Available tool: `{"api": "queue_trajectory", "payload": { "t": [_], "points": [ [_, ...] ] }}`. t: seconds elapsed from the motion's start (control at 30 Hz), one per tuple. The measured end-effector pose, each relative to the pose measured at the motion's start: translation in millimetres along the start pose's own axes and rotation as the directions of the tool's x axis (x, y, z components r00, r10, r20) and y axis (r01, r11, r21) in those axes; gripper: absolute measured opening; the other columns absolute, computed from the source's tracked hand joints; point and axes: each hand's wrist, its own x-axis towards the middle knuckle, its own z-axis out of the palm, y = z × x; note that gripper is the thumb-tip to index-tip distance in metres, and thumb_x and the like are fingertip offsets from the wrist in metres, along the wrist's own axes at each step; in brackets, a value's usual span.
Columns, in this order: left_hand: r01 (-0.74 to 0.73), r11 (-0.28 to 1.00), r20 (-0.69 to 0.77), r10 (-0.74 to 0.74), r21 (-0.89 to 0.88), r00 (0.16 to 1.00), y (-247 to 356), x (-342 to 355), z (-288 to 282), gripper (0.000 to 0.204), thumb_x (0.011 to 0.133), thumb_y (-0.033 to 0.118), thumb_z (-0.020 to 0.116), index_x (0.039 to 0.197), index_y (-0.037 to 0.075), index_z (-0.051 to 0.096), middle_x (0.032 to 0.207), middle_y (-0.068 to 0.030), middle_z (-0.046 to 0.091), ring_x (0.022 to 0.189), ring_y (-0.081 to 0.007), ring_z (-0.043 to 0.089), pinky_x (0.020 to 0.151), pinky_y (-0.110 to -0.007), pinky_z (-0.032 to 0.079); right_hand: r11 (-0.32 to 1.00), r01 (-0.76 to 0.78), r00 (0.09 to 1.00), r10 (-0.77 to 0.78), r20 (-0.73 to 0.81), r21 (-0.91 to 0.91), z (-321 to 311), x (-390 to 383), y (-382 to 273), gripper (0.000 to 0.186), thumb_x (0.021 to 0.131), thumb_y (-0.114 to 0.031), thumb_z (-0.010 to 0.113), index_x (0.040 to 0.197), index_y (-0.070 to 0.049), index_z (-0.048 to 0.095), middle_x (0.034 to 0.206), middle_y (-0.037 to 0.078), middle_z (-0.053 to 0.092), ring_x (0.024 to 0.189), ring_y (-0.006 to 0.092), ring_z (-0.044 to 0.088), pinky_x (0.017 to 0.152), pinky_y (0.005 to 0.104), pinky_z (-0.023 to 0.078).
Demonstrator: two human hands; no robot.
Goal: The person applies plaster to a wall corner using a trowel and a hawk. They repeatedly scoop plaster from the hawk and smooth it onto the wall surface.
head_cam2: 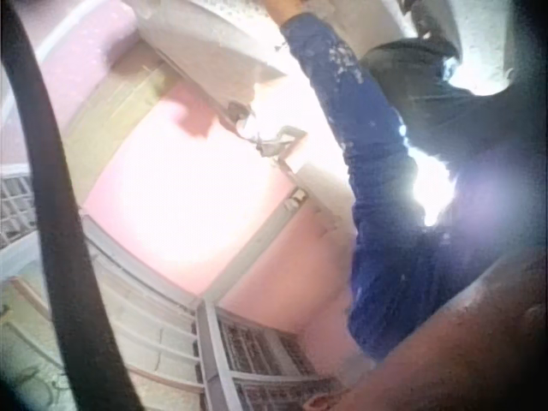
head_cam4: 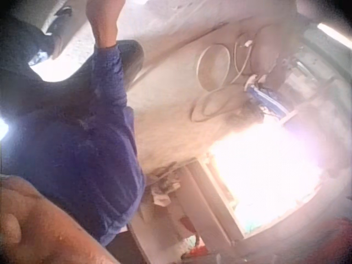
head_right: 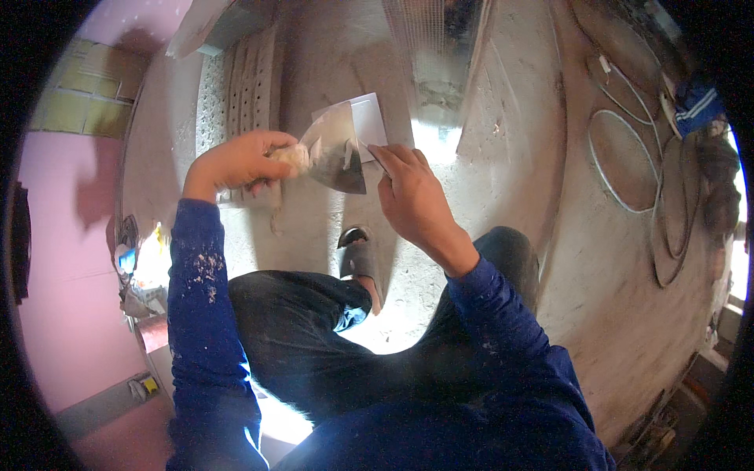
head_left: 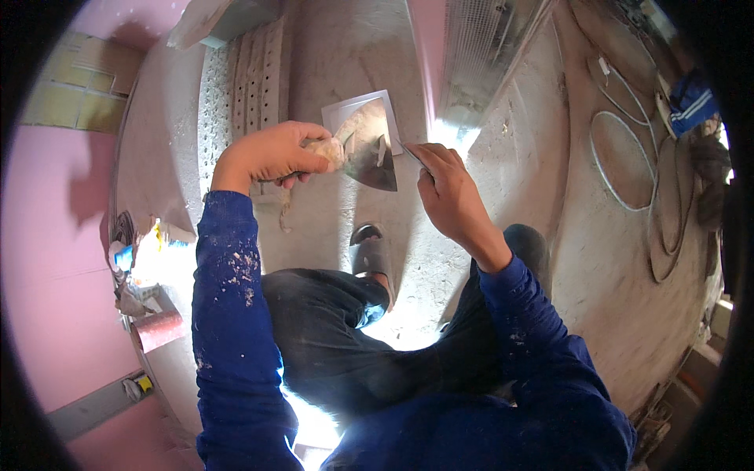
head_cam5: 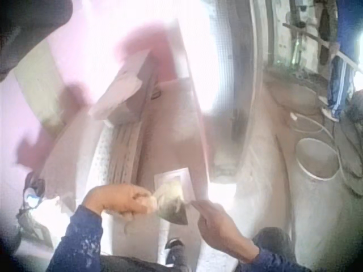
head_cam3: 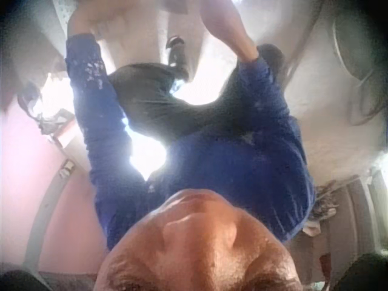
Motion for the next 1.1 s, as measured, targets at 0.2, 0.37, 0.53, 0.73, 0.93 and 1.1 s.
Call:
{"api": "queue_trajectory", "payload": {
  "t": [0.2, 0.37, 0.53, 0.73, 0.93, 1.1],
  "points": [
    [-0.049, 0.998, -0.019, 0.050, 0.030, 0.999, 7.9, -4.8, 5.0, 0.052, 0.085, 0.029, 0.074, 0.127, 0.003, 0.061, 0.073, -0.0015, 0.060, 0.051, -0.0083, 0.052, 0.049, -0.024, 0.045, 0.990, 0.068, 0.997, -0.064, 0.032, -0.127, 6.3, 4.7, 1.5, 0.044, 0.083, 0.002, 0.057, 0.127, -0.002, 0.061, 0.122, 0.015, 0.063, 0.109, 0.0334, 0.058, 0.098, 0.0419, 0.047],
    [0.001, 0.997, -0.071, 0.004, 0.074, 0.997, 17.4, -3.8, 6.3, 0.050, 0.087, 0.032, 0.073, 0.126, 0.002, 0.062, 0.071, -0.0027, 0.061, 0.051, -0.0085, 0.054, 0.048, -0.025, 0.044, 0.985, 0.052, 0.996, -0.038, 0.086, -0.163, 16.1, -0.6, -10.7, 0.048, 0.083, 0.008, 0.058, 0.130, -0.002, 0.061, 0.124, 0.014, 0.064, 0.109, 0.0303, 0.057, 0.098, 0.0387, 0.048],
    [0.017, 0.999, -0.084, -0.015, 0.028, 0.996, 18.0, 4.1, 10.9, 0.049, 0.089, 0.031, 0.070, 0.127, 0.001, 0.062, 0.069, -0.0025, 0.061, 0.048, -0.0082, 0.052, 0.048, -0.024, 0.044, 0.977, 0.037, 0.994, -0.015, 0.104, -0.209, 23.4, -3.2, -10.1, 0.045, 0.083, 0.007, 0.060, 0.127, -0.003, 0.064, 0.123, 0.012, 0.065, 0.108, 0.0286, 0.058, 0.099, 0.0376, 0.046],
    [0.051, 0.999, -0.099, -0.052, -0.009, 0.994, 11.2, 4.0, 1.6, 0.046, 0.089, 0.033, 0.069, 0.126, 0.006, 0.064, 0.068, -0.0001, 0.059, 0.048, -0.0065, 0.050, 0.046, -0.023, 0.040, 0.994, 0.101, 0.931, -0.084, 0.355, -0.030, 6.2, -6.6, -5.3, 0.042, 0.084, 0.005, 0.056, 0.125, -0.002, 0.064, 0.123, 0.014, 0.066, 0.111, 0.0289, 0.059, 0.100, 0.0386, 0.046],
    [0.045, 0.996, 0.014, -0.046, 0.075, 0.999, 14.2, 2.6, 4.3, 0.041, 0.087, 0.033, 0.071, 0.122, 0.011, 0.069, 0.066, 0.0013, 0.058, 0.048, -0.0051, 0.049, 0.045, -0.022, 0.040, 0.993, 0.118, 0.983, -0.115, 0.143, -0.012, -10.9, -2.1, -4.8, 0.040, 0.086, 0.005, 0.052, 0.124, 0.000, 0.064, 0.122, 0.017, 0.065, 0.109, 0.0325, 0.059, 0.099, 0.0419, 0.047],
    [-0.001, 0.997, 0.122, -0.008, 0.080, 0.992, 28.5, 8.9, 15.2, 0.043, 0.085, 0.030, 0.072, 0.123, 0.010, 0.069, 0.067, 0.0018, 0.059, 0.049, -0.0055, 0.050, 0.045, -0.022, 0.040, 0.992, 0.055, 0.994, -0.043, 0.103, -0.111, -6.7, -5.1, -8.2, 0.039, 0.086, 0.004, 0.053, 0.124, -0.001, 0.064, 0.120, 0.016, 0.065, 0.108, 0.0318, 0.060, 0.099, 0.0417, 0.047]
  ]
}}
